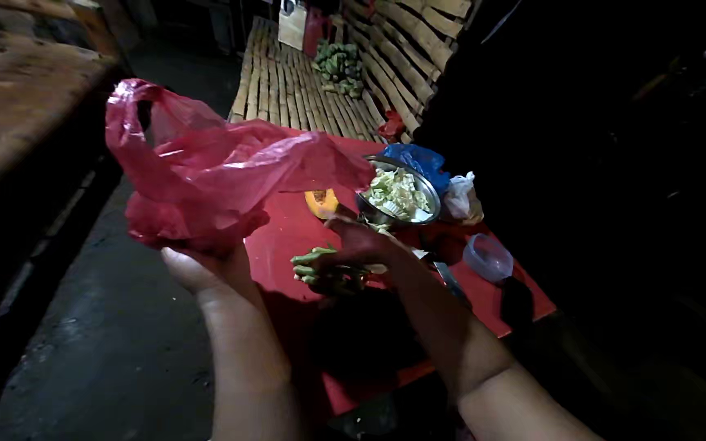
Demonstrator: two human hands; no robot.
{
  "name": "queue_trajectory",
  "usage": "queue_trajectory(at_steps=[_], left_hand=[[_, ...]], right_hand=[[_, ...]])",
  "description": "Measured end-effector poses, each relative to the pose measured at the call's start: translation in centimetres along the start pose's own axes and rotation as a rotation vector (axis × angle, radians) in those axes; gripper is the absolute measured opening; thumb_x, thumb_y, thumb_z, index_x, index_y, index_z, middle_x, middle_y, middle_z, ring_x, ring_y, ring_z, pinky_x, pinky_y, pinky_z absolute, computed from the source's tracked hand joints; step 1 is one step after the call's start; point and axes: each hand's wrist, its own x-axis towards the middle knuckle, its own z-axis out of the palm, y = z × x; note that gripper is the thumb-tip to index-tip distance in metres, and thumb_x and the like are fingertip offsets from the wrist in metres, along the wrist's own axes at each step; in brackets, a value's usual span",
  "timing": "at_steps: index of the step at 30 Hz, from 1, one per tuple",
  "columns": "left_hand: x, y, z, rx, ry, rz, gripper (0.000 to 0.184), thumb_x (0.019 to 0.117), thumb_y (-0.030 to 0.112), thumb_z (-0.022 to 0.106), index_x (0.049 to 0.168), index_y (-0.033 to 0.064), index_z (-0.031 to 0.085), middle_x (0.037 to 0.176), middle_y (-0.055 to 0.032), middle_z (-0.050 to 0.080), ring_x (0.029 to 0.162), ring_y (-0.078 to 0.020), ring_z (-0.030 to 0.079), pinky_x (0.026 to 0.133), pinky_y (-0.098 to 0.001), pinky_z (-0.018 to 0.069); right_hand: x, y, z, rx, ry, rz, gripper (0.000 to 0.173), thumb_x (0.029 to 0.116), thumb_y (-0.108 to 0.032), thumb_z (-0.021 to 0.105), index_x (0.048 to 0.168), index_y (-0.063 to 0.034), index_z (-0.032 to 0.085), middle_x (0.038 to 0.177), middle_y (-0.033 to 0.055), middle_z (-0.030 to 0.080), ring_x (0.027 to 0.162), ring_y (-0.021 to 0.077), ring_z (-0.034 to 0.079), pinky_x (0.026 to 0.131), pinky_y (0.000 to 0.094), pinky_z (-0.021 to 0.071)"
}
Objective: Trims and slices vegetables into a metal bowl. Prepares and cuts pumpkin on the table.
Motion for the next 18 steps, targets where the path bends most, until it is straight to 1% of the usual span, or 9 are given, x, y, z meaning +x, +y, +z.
queue_trajectory(at_steps=[1,3,5,6,8,9,12,15,18], left_hand=[[0.6,-0.4,-0.4,0.027,0.006,0.012,0.049,0.1127,0.038,0.009,0.119,0.0145,0.051,0.103,-0.0019,0.066,0.1,-0.0123,0.066,0.091,-0.0379,0.0573],[0.6,-0.8,-0.3,0.26,-0.015,0.028,0.045,0.1138,0.031,0.012,0.128,0.012,0.05,0.109,-0.0021,0.067,0.103,-0.0121,0.067,0.092,-0.0378,0.0576],[0.0,-1.1,0.2,0.571,-0.095,0.021,0.037,0.1139,0.02,0.021,0.142,0.0069,0.04,0.116,0.0003,0.062,0.105,-0.006,0.064,0.094,-0.0302,0.056],[-0.3,-1.3,0.5,0.631,-0.146,0.003,0.031,0.1125,0.017,0.027,0.138,0.0079,0.043,0.11,0.004,0.064,0.099,-0.0029,0.066,0.09,-0.0267,0.0572],[-0.1,-1.9,0.5,0.657,-0.187,-0.062,0.028,0.1115,0.022,0.036,0.134,0.0102,0.048,0.108,0.0033,0.067,0.099,-0.0057,0.067,0.089,-0.0288,0.0583],[-0.1,-1.9,0.5,0.679,-0.153,-0.109,0.038,0.1128,0.033,0.034,0.142,0.0106,0.046,0.119,-0.0005,0.066,0.109,-0.0098,0.066,0.095,-0.0335,0.0569],[-0.2,-1.0,0.2,0.642,0.078,-0.207,0.06,0.1081,0.059,0.032,0.153,0.0196,0.039,0.148,-0.0009,0.049,0.135,-0.0189,0.049,0.108,-0.0465,0.0439],[0.0,-1.1,-0.3,0.603,0.248,-0.135,0.047,0.1091,0.051,0.036,0.144,0.02,0.044,0.131,0.002,0.054,0.119,-0.0148,0.057,0.098,-0.0397,0.05],[0.1,-1.8,-0.3,0.56,0.28,-0.161,0.042,0.1089,0.04,0.044,0.144,0.0167,0.043,0.13,-0.0007,0.054,0.117,-0.0151,0.057,0.098,-0.0373,0.0503]], right_hand=[[-0.3,0.1,-0.6,0.178,0.104,-0.063,0.086,0.0827,-0.034,0.086,0.15,-0.0002,0.044,0.138,0.0244,0.059,0.124,0.0336,0.061,0.105,0.0509,0.0496],[-1.4,-1.1,-1.5,0.47,0.238,-0.124,0.053,0.0879,-0.02,0.079,0.131,0.005,0.06,0.115,0.0169,0.07,0.102,0.0174,0.067,0.092,0.0345,0.0554],[-2.8,-3.3,-1.8,0.538,0.336,-0.146,0.026,0.0976,0.0,0.06,0.121,0.0107,0.06,0.1,0.0116,0.065,0.086,0.0038,0.059,0.081,0.0187,0.0502],[-2.7,-4.5,-2.0,0.495,0.354,-0.14,0.021,0.1001,0.003,0.055,0.119,0.0112,0.059,0.096,0.0111,0.063,0.081,0.0031,0.057,0.076,0.0184,0.049],[-0.1,-6.1,-2.5,0.388,0.42,-0.249,0.021,0.102,0.0,0.054,0.12,0.0081,0.061,0.102,0.012,0.066,0.09,0.0053,0.062,0.081,0.0198,0.0528],[2.1,-5.5,-3.0,0.352,0.483,-0.344,0.028,0.1002,0.001,0.057,0.126,0.0105,0.06,0.115,0.0192,0.068,0.105,0.0137,0.064,0.094,0.0264,0.0516],[11.0,-3.1,-6.0,0.368,0.813,-0.404,0.029,0.096,0.0,0.063,0.121,0.0143,0.06,0.111,0.0267,0.067,0.102,0.026,0.067,0.09,0.0378,0.0564],[15.3,-2.5,-9.3,0.365,0.96,-0.117,0.049,0.0998,-0.012,0.064,0.141,0.0094,0.051,0.139,0.0258,0.059,0.13,0.0301,0.057,0.111,0.0399,0.0456],[18.0,-1.9,-9.3,0.502,1.005,-0.08,0.071,0.0897,-0.009,0.074,0.15,0.0077,0.039,0.15,0.0281,0.046,0.142,0.0344,0.043,0.118,0.0432,0.0369]])
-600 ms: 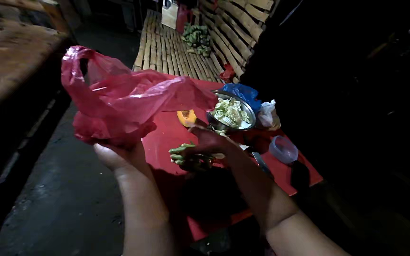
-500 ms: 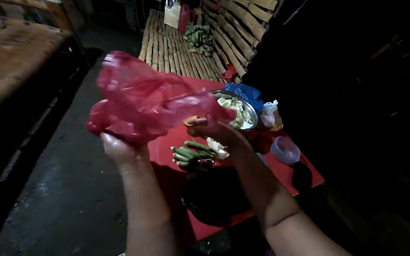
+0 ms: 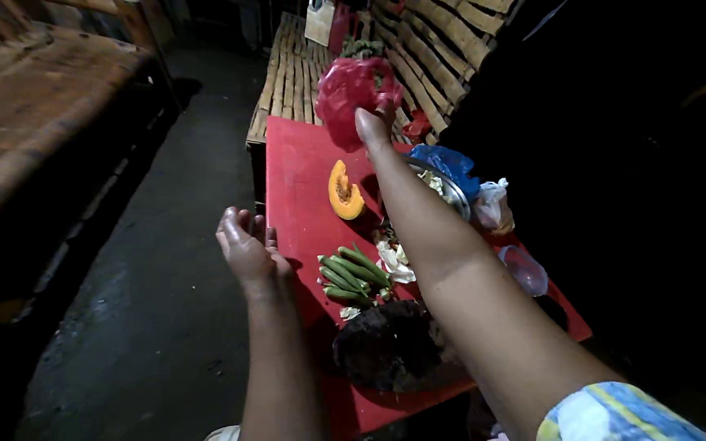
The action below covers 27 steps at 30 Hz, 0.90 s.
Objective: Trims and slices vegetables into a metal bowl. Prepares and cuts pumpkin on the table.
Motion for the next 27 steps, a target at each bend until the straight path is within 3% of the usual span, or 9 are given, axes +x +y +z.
queue_trajectory(at_steps=[3,8,12,14,17,20,22,24,27], left_hand=[[-0.1,-0.4,0.5,0.018,-0.011,-0.058,0.042,0.1089,0.038,0.046,0.145,0.0168,0.042,0.128,-0.0006,0.055,0.109,-0.0103,0.059,0.089,-0.0279,0.0511],[0.9,-0.3,0.5,-0.037,0.007,-0.065,0.035,0.1085,0.027,0.049,0.141,0.014,0.046,0.118,-0.0023,0.058,0.102,-0.0109,0.061,0.085,-0.029,0.0522],[0.9,-0.4,0.4,0.126,-0.105,-0.01,0.035,0.1064,0.021,0.051,0.14,0.0108,0.045,0.115,-0.0023,0.058,0.096,-0.0092,0.063,0.08,-0.0265,0.0545],[0.9,-0.4,0.3,0.233,-0.2,0.007,0.04,0.1046,0.02,0.053,0.142,0.0086,0.045,0.127,-0.0061,0.056,0.105,-0.0128,0.062,0.086,-0.0305,0.0541],[0.6,-0.3,0.3,0.392,-0.313,0.03,0.037,0.1039,0.019,0.053,0.139,0.0088,0.048,0.125,-0.0065,0.058,0.103,-0.0124,0.062,0.085,-0.0323,0.053],[0.4,-0.1,-0.1,0.613,-0.459,0.124,0.041,0.0987,0.013,0.053,0.139,0.0061,0.05,0.129,-0.0104,0.057,0.106,-0.0148,0.061,0.085,-0.0353,0.0537],[0.3,0.1,-0.3,0.843,-0.578,0.21,0.041,0.0976,0.008,0.052,0.138,0.0033,0.05,0.137,-0.0173,0.056,0.114,-0.0236,0.06,0.09,-0.0437,0.0521],[-0.6,0.3,-0.3,1.126,-0.7,0.302,0.036,0.0984,-0.002,0.052,0.134,-0.0019,0.055,0.14,-0.0242,0.056,0.121,-0.0363,0.06,0.099,-0.0552,0.0503],[-2.4,0.4,-1.4,1.382,-0.877,0.486,0.024,0.0939,-0.01,0.058,0.115,-0.0021,0.068,0.124,-0.0267,0.064,0.112,-0.0446,0.063,0.095,-0.0636,0.051]], right_hand=[[0.8,1.9,1.9,-0.129,-0.236,0.103,0.101,0.0849,-0.013,0.078,0.163,-0.0013,0.015,0.16,0.027,0.034,0.146,0.0375,0.039,0.119,0.0486,0.0366],[0.7,1.9,1.3,-0.362,-0.728,0.195,0.08,0.1012,-0.032,0.065,0.166,-0.0213,0.019,0.164,0.0178,0.035,0.145,0.0405,0.039,0.108,0.0664,0.0383],[-0.1,-0.8,-2.7,-0.32,-0.859,0.081,0.07,0.1054,-0.025,0.059,0.165,-0.0191,0.023,0.166,0.0129,0.032,0.142,0.0314,0.047,0.108,0.0525,0.0463],[-3.0,-2.8,-6.9,-0.234,-0.886,0.016,0.059,0.1065,-0.022,0.056,0.16,-0.0139,0.033,0.159,0.0137,0.042,0.13,0.0266,0.057,0.101,0.0448,0.0528],[-9.5,-3.8,-16.2,-0.255,-0.975,-0.14,0.045,0.1056,-0.019,0.053,0.148,-0.0051,0.048,0.135,0.0146,0.061,0.111,0.0191,0.067,0.094,0.0371,0.0575],[-16.7,-1.0,-26.9,-0.477,-0.881,-0.103,0.035,0.1031,-0.022,0.059,0.136,-0.0116,0.062,0.124,0.0059,0.07,0.106,0.0146,0.07,0.093,0.0375,0.0595],[-20.3,2.7,-32.4,-0.586,-0.708,0.052,0.035,0.1029,-0.022,0.062,0.136,-0.0109,0.063,0.127,0.0096,0.068,0.111,0.0213,0.068,0.097,0.0453,0.0561],[-23.2,6.3,-35.8,-0.674,-0.581,0.245,0.037,0.1049,-0.023,0.059,0.138,-0.0069,0.061,0.132,0.0156,0.065,0.118,0.0284,0.065,0.103,0.0496,0.0516],[-25.9,9.3,-36.7,-0.718,-0.578,0.44,0.047,0.1052,-0.031,0.059,0.145,-0.006,0.054,0.138,0.0199,0.061,0.121,0.0315,0.064,0.104,0.0492,0.0507]])
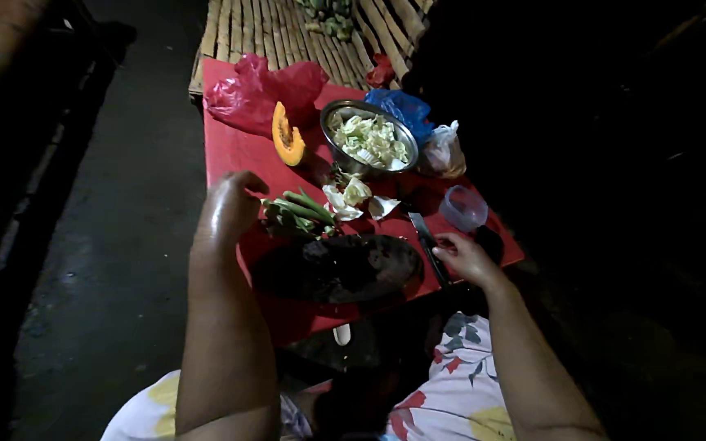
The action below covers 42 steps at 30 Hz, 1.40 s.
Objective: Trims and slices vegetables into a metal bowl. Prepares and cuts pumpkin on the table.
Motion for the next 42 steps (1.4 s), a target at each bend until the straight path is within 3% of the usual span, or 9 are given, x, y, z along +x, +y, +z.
queue_trajectory(at_steps=[4,10,14,19,23,26,29,34,42], left_hand=[[-1.7,1.0,1.6,0.129,-0.162,0.139,0.022,0.0901,-0.003,0.072,0.111,0.0042,0.075,0.12,-0.0251,0.067,0.115,-0.0496,0.06,0.099,-0.071,0.0443],[-2.9,1.9,3.4,0.271,-0.205,0.059,0.03,0.0877,0.002,0.076,0.116,0.0105,0.074,0.134,-0.0259,0.058,0.125,-0.0537,0.051,0.097,-0.0724,0.0449],[-3.4,1.2,3.0,0.233,-0.157,0.141,0.025,0.0875,-0.002,0.077,0.111,0.0007,0.069,0.128,-0.0278,0.059,0.111,-0.0482,0.062,0.091,-0.0661,0.0519],[-6.5,2.2,2.5,0.003,0.219,-0.044,0.025,0.1001,0.008,0.065,0.121,-0.004,0.062,0.119,-0.0246,0.067,0.104,-0.0371,0.069,0.093,-0.0576,0.0549],[-8.8,3.8,5.0,-0.641,0.422,-0.113,0.029,0.095,0.009,0.07,0.118,-0.0023,0.055,0.101,-0.0073,0.067,0.087,-0.0114,0.069,0.082,-0.033,0.0607],[-9.6,6.8,7.5,-0.775,0.334,-0.132,0.026,0.0962,0.008,0.069,0.117,-0.0007,0.057,0.102,-0.0065,0.068,0.087,-0.0124,0.07,0.084,-0.0338,0.0609],[-9.2,9.2,9.3,-0.724,0.267,-0.098,0.024,0.0963,0.006,0.069,0.117,-0.0009,0.059,0.107,-0.0088,0.069,0.09,-0.0145,0.07,0.084,-0.0347,0.061],[-8.5,10.0,10.6,-0.552,0.258,-0.081,0.023,0.0961,0.009,0.072,0.115,0.0005,0.062,0.104,-0.0091,0.071,0.089,-0.0152,0.071,0.085,-0.0373,0.0611],[-8.5,11.3,10.0,-0.545,0.264,0.02,0.018,0.0972,0.008,0.07,0.112,0.0015,0.062,0.099,-0.007,0.07,0.085,-0.0122,0.07,0.081,-0.0326,0.0607]], right_hand=[[1.0,0.3,1.5,0.002,-0.017,0.032,0.074,0.0958,-0.044,0.072,0.155,-0.0098,0.043,0.136,0.0238,0.058,0.118,0.0387,0.061,0.101,0.0574,0.049],[2.1,0.5,1.6,0.066,-0.053,0.101,0.064,0.0963,-0.02,0.069,0.154,-0.0127,0.043,0.118,0.0247,0.067,0.104,0.04,0.066,0.091,0.0592,0.052],[1.2,0.4,1.3,0.266,-0.061,0.202,0.046,0.1112,-0.03,0.04,0.154,-0.014,0.039,0.108,0.0205,0.061,0.077,0.028,0.061,0.07,0.0445,0.0525],[-1.1,0.3,0.6,0.916,-0.005,-0.064,0.032,0.1118,-0.025,0.044,0.138,-0.0058,0.043,0.077,0.0045,0.054,0.057,0.0135,0.06,0.058,0.0309,0.0595],[-2.7,-3.1,0.6,1.221,-0.162,-0.131,0.036,0.1091,-0.012,0.04,0.144,-0.0145,0.036,0.101,0.0106,0.07,0.071,0.0191,0.07,0.06,0.03,0.0596],[-2.0,-5.9,1.9,1.237,-0.191,-0.217,0.035,0.1072,-0.007,0.047,0.141,-0.0109,0.041,0.106,0.0108,0.072,0.069,0.0166,0.069,0.058,0.0277,0.0585],[-1.0,-8.3,3.1,1.051,-0.17,-0.395,0.047,0.1,0.006,0.049,0.144,-0.0054,0.038,0.113,0.0127,0.072,0.086,0.0221,0.075,0.074,0.0359,0.064],[-0.5,-10.5,4.2,0.672,-0.136,-0.468,0.045,0.1096,-0.045,0.044,0.149,-0.0235,0.044,0.076,0.0034,0.057,0.053,0.0131,0.049,0.047,0.0288,0.043],[0.5,-11.3,4.9,0.692,-0.153,-0.381,0.055,0.1077,-0.061,0.03,0.147,-0.0294,0.052,0.069,0.0034,0.053,0.049,0.0129,0.047,0.045,0.0287,0.0419]])
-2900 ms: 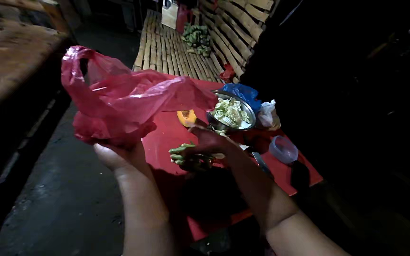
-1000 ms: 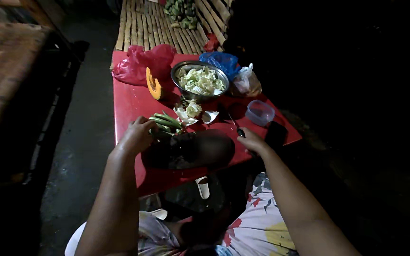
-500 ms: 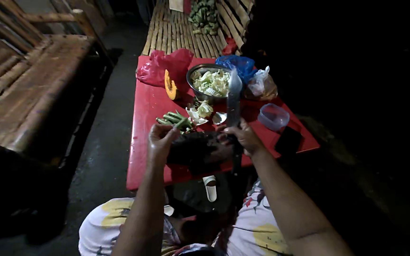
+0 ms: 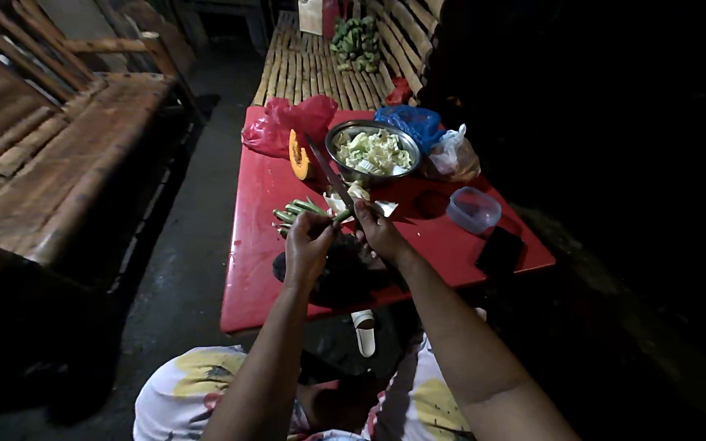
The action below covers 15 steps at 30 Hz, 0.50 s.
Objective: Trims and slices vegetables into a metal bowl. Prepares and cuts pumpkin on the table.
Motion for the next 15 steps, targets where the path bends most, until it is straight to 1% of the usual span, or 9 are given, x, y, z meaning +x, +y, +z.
queue_trajectory(at_steps=[2,5,7,8,9,11,13,14,15], left_hand=[[0.2,0.1,0.0,0.006,-0.009,0.018,0.016,0.0971,0.007,0.069,0.111,0.0009,0.063,0.099,-0.0074,0.07,0.085,-0.0126,0.07,0.081,-0.0336,0.0606],[0.3,-0.3,0.4,0.018,-0.01,0.041,0.016,0.0952,0.003,0.07,0.109,0.0004,0.064,0.098,-0.0077,0.071,0.085,-0.0121,0.07,0.081,-0.0331,0.0604],[0.3,-0.3,0.7,0.053,-0.025,0.038,0.016,0.0948,0.004,0.071,0.109,0.0007,0.064,0.098,-0.0086,0.071,0.084,-0.0136,0.07,0.08,-0.0346,0.0601],[0.3,-0.2,0.8,0.087,-0.041,0.031,0.017,0.0947,0.005,0.071,0.109,0.0009,0.064,0.098,-0.0091,0.072,0.084,-0.0147,0.071,0.08,-0.0358,0.0603],[0.3,0.0,0.9,0.13,-0.067,0.023,0.019,0.0947,0.005,0.072,0.111,0.0009,0.063,0.099,-0.0098,0.071,0.086,-0.0161,0.071,0.081,-0.0372,0.0601],[0.3,0.6,0.9,0.263,-0.14,-0.017,0.026,0.0953,0.007,0.072,0.119,0.0033,0.063,0.108,-0.0103,0.072,0.095,-0.0194,0.072,0.088,-0.0421,0.0603],[0.5,0.6,0.8,0.363,-0.189,-0.021,0.029,0.0971,0.012,0.071,0.125,0.0065,0.064,0.111,-0.0087,0.074,0.099,-0.0198,0.072,0.09,-0.0445,0.0596],[0.5,0.4,0.6,0.362,-0.197,-0.022,0.029,0.0978,0.012,0.07,0.125,0.0068,0.065,0.112,-0.0087,0.074,0.1,-0.0195,0.072,0.091,-0.0444,0.0591],[0.5,0.1,0.4,0.314,-0.193,-0.038,0.029,0.099,0.012,0.069,0.127,0.006,0.064,0.115,-0.0102,0.073,0.102,-0.0197,0.072,0.093,-0.0439,0.0583]], right_hand=[[0.1,-0.2,-0.2,-0.093,0.015,-0.002,0.058,0.1072,-0.062,0.028,0.144,-0.0266,0.054,0.072,0.0056,0.056,0.053,0.016,0.05,0.048,0.0321,0.0438],[0.3,0.2,-0.3,-0.206,0.085,-0.122,0.053,0.1089,-0.056,0.032,0.136,-0.0188,0.058,0.077,0.0113,0.06,0.057,0.0222,0.054,0.052,0.0401,0.048],[0.4,0.2,-0.2,-0.267,0.142,-0.199,0.052,0.1102,-0.052,0.034,0.133,-0.0143,0.061,0.083,0.0139,0.063,0.066,0.0258,0.059,0.06,0.0467,0.0514],[0.6,0.1,-0.2,-0.296,0.168,-0.232,0.051,0.1108,-0.05,0.035,0.131,-0.0113,0.062,0.085,0.0141,0.063,0.07,0.0263,0.061,0.064,0.0481,0.0525],[0.9,0.0,-0.2,-0.315,0.18,-0.258,0.05,0.1116,-0.045,0.036,0.129,-0.0071,0.064,0.088,0.0152,0.065,0.075,0.0269,0.064,0.071,0.0495,0.0538],[1.5,-0.2,-0.5,-0.331,0.19,-0.275,0.05,0.112,-0.042,0.037,0.121,-0.0021,0.066,0.091,0.0161,0.067,0.082,0.027,0.066,0.078,0.0497,0.0544],[2.5,0.0,-0.8,-0.315,0.204,-0.28,0.051,0.1118,-0.043,0.037,0.106,-0.0022,0.067,0.084,0.0123,0.064,0.077,0.0234,0.063,0.074,0.0467,0.0525],[2.9,0.0,-1.0,-0.304,0.198,-0.252,0.053,0.1119,-0.044,0.035,0.104,-0.0024,0.067,0.082,0.011,0.063,0.074,0.0221,0.063,0.072,0.0455,0.0532],[3.3,-0.2,-1.2,-0.295,0.182,-0.196,0.055,0.1119,-0.046,0.034,0.106,-0.0022,0.068,0.082,0.0113,0.065,0.072,0.0221,0.064,0.07,0.0452,0.0542]])
